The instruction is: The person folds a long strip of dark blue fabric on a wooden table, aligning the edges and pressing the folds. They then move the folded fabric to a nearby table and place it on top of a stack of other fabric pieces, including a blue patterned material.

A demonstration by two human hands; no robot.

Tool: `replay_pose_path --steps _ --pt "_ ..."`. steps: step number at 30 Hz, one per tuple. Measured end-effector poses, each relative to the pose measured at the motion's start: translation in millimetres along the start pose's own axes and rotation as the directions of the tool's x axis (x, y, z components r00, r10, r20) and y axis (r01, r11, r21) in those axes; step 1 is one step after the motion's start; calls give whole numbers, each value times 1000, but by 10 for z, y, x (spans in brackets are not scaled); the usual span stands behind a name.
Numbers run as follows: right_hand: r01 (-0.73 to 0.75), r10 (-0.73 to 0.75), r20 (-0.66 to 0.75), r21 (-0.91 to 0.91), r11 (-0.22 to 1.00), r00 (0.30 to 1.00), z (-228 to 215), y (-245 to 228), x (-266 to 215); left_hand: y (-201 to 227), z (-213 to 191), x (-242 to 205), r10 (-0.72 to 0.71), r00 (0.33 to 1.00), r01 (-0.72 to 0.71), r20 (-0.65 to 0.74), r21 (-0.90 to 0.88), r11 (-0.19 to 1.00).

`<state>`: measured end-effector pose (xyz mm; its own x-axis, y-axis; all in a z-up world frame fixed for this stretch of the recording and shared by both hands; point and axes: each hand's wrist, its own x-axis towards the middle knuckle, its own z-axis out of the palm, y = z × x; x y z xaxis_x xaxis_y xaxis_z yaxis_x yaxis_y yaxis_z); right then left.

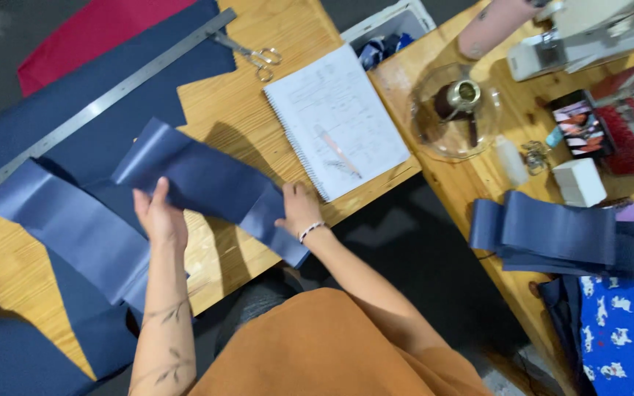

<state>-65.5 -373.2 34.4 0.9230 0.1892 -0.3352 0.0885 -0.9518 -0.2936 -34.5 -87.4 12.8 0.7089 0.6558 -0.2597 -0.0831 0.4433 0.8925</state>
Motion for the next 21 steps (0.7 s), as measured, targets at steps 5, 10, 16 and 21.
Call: replay_pose_path --steps 5,10,16,21 --pt "-21 -76 145 572 820 986 -918 188 -916 706 466 -872 18 979 -24 204 26 999" --pt "150 -262 88 631 761 961 -1041 821 -1355 664 762 -1428 5 970 -4 241 -4 1000" --pt "134 -239 48 717 684 970 -1451 900 -1609 928 1226 -2512 -56 936 100 349 -110 989" --pt "375 -291 -257 783 497 922 -1416 640 -1666 949 832 -2893 27 908 -26 417 -10 1000"
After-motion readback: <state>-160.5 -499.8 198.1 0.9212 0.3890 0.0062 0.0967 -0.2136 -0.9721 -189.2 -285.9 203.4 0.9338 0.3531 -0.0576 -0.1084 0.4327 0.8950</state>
